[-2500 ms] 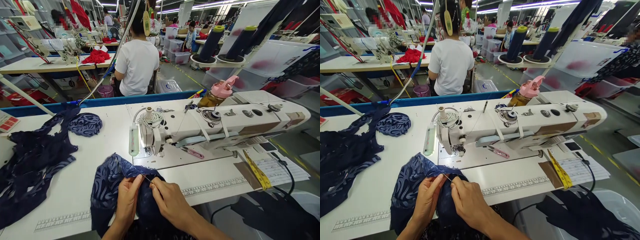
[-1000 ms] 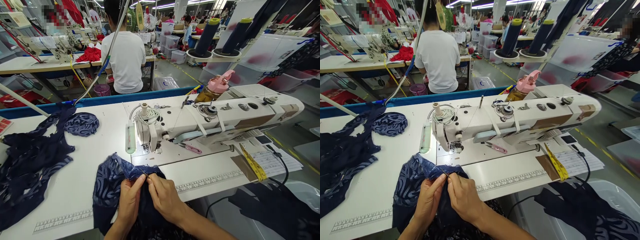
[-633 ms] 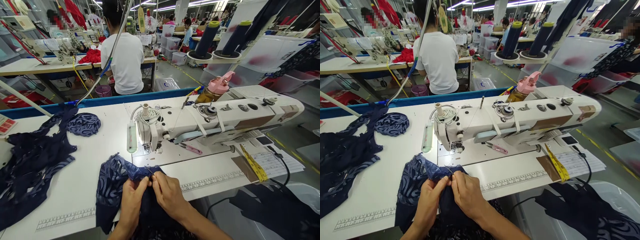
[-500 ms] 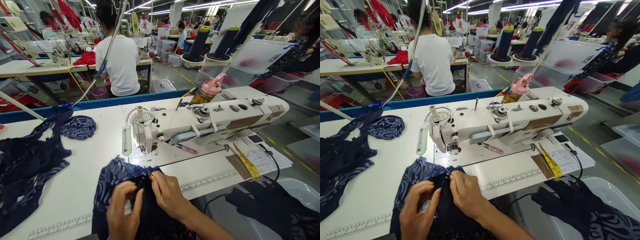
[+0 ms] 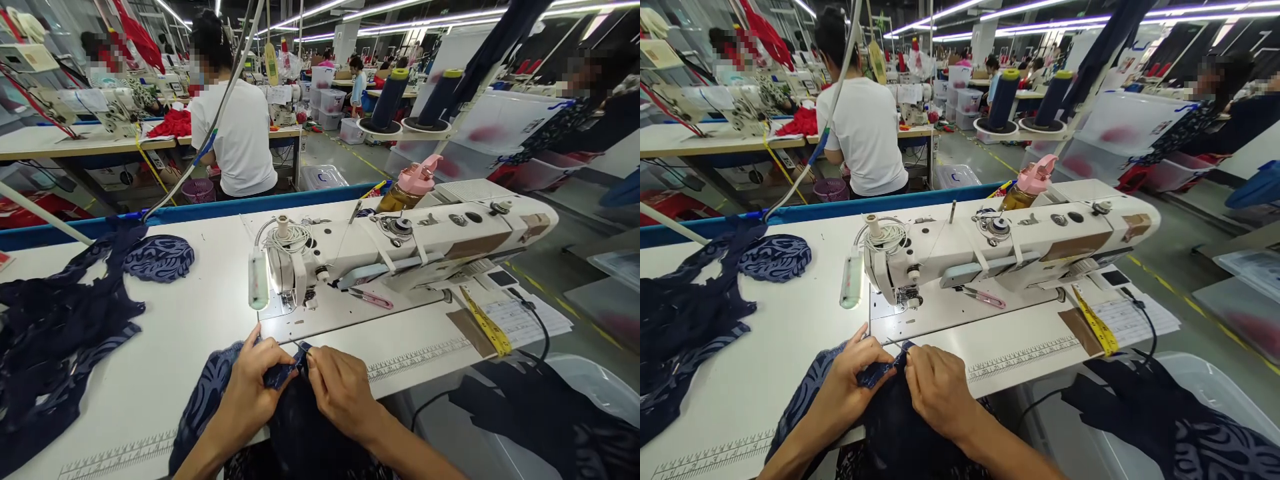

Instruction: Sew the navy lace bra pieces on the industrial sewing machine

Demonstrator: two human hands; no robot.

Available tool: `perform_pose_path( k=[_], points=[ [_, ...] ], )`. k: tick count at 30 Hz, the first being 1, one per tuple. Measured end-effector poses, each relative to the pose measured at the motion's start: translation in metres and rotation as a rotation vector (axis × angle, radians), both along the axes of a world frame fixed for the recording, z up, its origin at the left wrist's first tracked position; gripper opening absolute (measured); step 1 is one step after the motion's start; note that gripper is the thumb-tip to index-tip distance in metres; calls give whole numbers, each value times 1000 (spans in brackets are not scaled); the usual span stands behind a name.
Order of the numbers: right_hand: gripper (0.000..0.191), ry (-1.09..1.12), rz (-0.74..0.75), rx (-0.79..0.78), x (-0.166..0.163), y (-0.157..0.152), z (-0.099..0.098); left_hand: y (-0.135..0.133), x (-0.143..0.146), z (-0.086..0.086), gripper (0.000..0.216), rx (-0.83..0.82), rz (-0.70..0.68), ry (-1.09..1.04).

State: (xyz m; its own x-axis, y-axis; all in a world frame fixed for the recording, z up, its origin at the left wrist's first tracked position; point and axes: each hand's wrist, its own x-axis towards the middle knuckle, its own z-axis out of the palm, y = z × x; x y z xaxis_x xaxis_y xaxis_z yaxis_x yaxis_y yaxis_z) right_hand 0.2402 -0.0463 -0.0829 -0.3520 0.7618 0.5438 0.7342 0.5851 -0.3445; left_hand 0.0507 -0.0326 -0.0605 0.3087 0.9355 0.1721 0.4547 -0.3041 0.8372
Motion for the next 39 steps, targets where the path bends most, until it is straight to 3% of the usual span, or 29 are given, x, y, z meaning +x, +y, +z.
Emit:
perform_pose_path(
  k=[4,6,8,10,11,13,15,18,20,22,24,26,28,31,34,36,39],
  points=[
    [33,75,162,22,2,1,3,-4,0,-9,2,-117,-10,-15],
    [38,208,342,-139,-1,2,12,-4,2,-13,8,-116,-25,-5],
    [30,341,472,-389,-5,4,23,-6,6,-13,15,-46,-24,44],
    [24,335,532,-550,-6,7,31,-9,8,-11,17,37,-9,103],
    [25,263,547,-548,-3,10,33,-11,8,-10,17,54,-15,121],
    [27,92,532,-433,11,19,35,-16,3,-5,13,-6,-46,119],
    [31,6,453,-314,32,33,33,-19,-8,0,9,-183,-33,74],
    [35,50,293,-310,57,48,27,-17,-25,5,10,-488,93,-62],
    [28,136,205,-348,55,46,24,-13,-31,8,14,-561,155,-164],
    [16,151,279,-436,39,37,24,-10,-30,9,21,-529,178,-233],
    [26,132,403,-503,17,29,24,-10,-27,9,27,-476,185,-261],
    [20,123,476,-518,0,28,25,-14,-26,6,26,-409,205,-236],
    [11,116,505,-512,-9,33,24,-19,-30,1,19,-289,244,-170],
    [20,104,511,-519,-10,40,23,-25,-39,-6,8,-94,264,-97],
    [25,119,529,-570,-9,42,24,-26,-42,-7,8,-6,277,-80],
    [28,149,526,-583,-9,40,26,-25,-39,-5,10,-26,372,-125],
    [33,180,456,-530,-7,35,26,-24,-30,-2,25,-234,526,-376]
  ],
)
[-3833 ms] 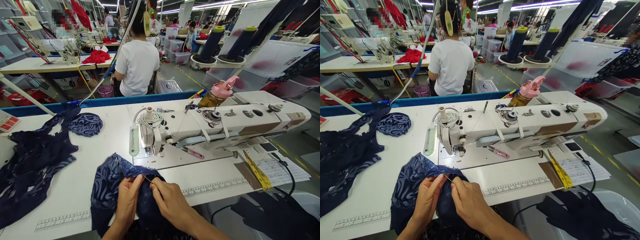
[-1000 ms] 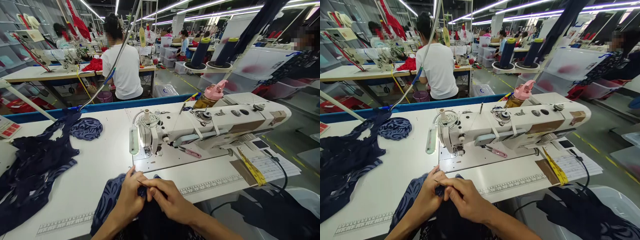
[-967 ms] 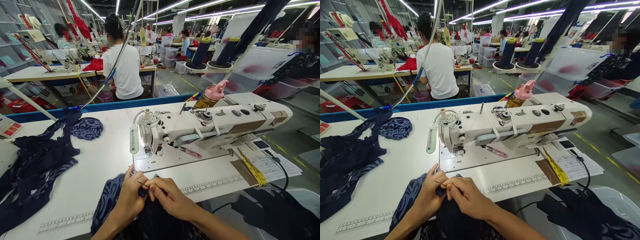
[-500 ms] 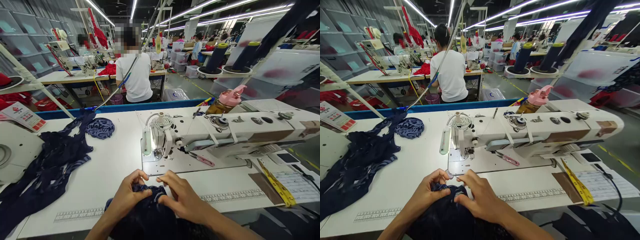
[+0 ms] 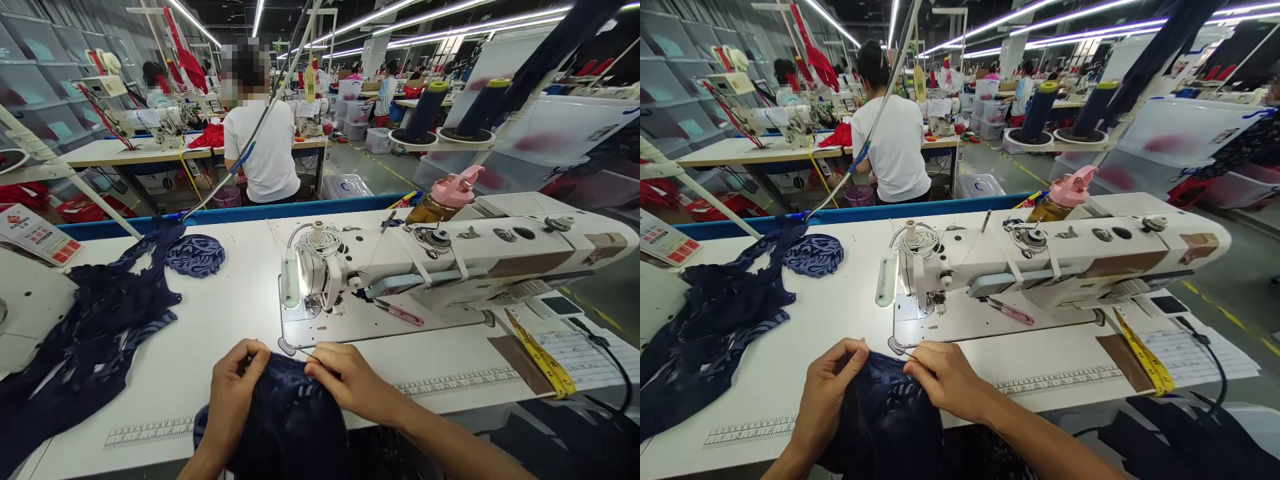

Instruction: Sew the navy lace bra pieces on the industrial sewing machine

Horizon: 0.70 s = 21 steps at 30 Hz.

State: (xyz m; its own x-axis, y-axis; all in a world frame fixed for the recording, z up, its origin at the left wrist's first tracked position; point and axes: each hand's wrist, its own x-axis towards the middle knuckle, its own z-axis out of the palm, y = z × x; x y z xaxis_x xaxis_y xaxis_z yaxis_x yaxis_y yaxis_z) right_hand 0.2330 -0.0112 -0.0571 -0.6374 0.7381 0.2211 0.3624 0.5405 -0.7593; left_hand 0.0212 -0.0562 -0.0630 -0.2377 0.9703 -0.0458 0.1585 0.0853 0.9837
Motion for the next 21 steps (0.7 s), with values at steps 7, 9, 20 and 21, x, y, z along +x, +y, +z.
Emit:
perform_pose_path(
  k=[7,9,20,21],
  points=[
    [28,-57,-53,-107,9,4,-3,6,18,-10,37,-256,-158,-345],
    [22,-55,-48,-142,7,9,-2,9,19,-9,37,-249,-206,-281],
    [16,10,-76,54,-7,9,-10,16,10,-17,39,-316,-166,-458],
    [13,20,-89,58,-9,9,-9,16,10,-18,39,-313,-177,-444]
  ],
)
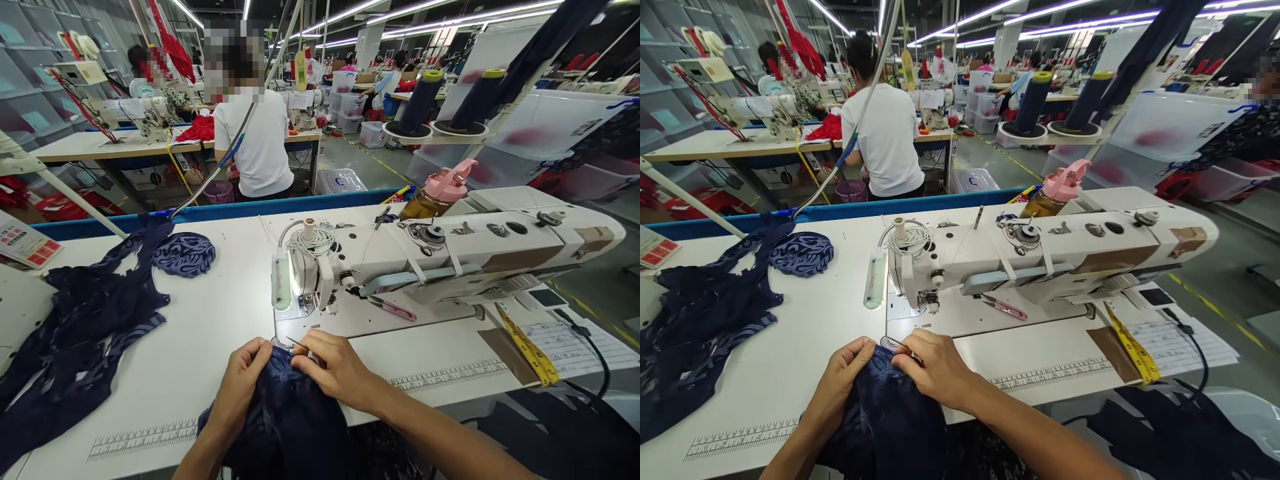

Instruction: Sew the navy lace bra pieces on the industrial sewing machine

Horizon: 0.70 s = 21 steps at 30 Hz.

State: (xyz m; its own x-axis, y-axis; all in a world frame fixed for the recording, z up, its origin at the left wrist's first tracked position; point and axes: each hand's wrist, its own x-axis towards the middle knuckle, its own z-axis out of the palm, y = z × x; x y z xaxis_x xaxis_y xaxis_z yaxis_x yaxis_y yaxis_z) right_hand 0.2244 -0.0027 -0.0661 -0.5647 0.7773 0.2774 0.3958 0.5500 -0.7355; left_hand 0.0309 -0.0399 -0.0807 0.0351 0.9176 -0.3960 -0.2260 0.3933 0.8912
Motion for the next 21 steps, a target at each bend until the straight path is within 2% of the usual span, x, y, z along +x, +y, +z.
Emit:
perform_pose_path(
  k=[5,11,16,18,21],
  points=[
    [16,6,-46,159,-10,-2,3,-1,-1,-1,36,61,-62,70],
    [16,-99,-35,272,-17,-5,-6,-4,-1,-1,36,80,-86,103],
    [17,-206,-74,515,-21,-8,-20,-3,-2,-1,28,80,-143,94],
    [15,-177,-96,474,-22,-7,-23,-1,-2,-1,25,87,-183,89],
    [8,-48,-151,195,-18,-3,-21,0,-2,1,27,80,-225,105]
  ],
)
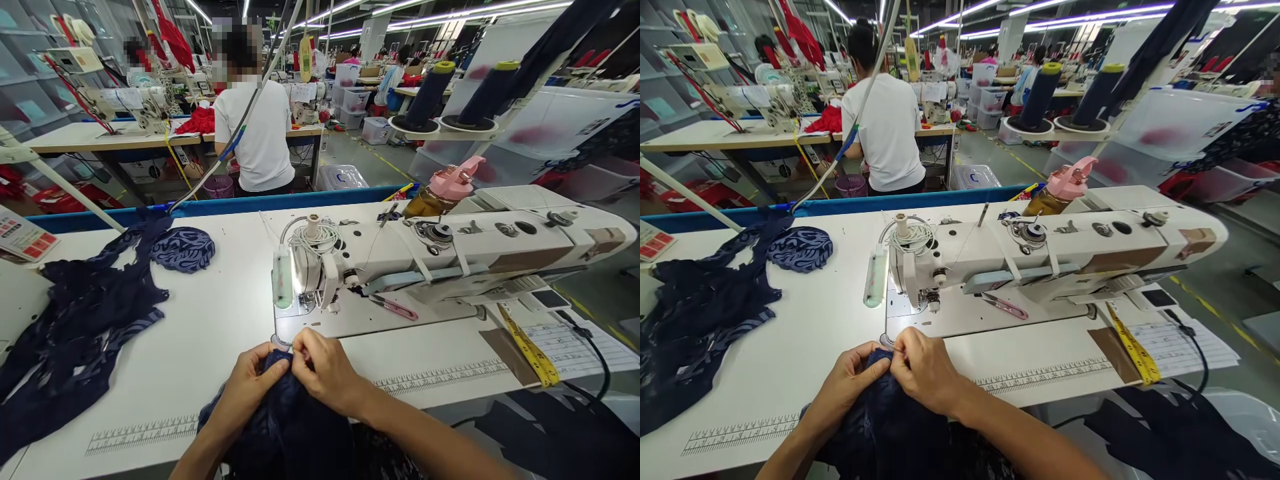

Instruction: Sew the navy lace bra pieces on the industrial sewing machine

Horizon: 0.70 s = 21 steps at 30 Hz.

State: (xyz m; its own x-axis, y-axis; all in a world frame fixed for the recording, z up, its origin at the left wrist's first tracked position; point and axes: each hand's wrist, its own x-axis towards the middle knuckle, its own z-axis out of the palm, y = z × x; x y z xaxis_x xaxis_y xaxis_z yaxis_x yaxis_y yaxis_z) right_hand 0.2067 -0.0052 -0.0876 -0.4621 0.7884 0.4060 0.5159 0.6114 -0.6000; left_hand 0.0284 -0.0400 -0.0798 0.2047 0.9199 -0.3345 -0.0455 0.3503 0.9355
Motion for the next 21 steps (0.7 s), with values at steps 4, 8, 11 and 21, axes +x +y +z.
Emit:
perform_pose_path(
  k=[4,8,11,21],
  points=[
    [9,100,-32,-248,13,6,12,-1,-1,2,33,-93,5,3],
    [11,58,83,-126,19,0,17,-1,0,5,34,-112,23,-66],
    [11,-32,113,40,16,-7,11,0,0,6,33,-116,18,-100],
    [9,-6,16,11,2,-5,0,0,4,5,28,-43,-5,2]
  ],
)
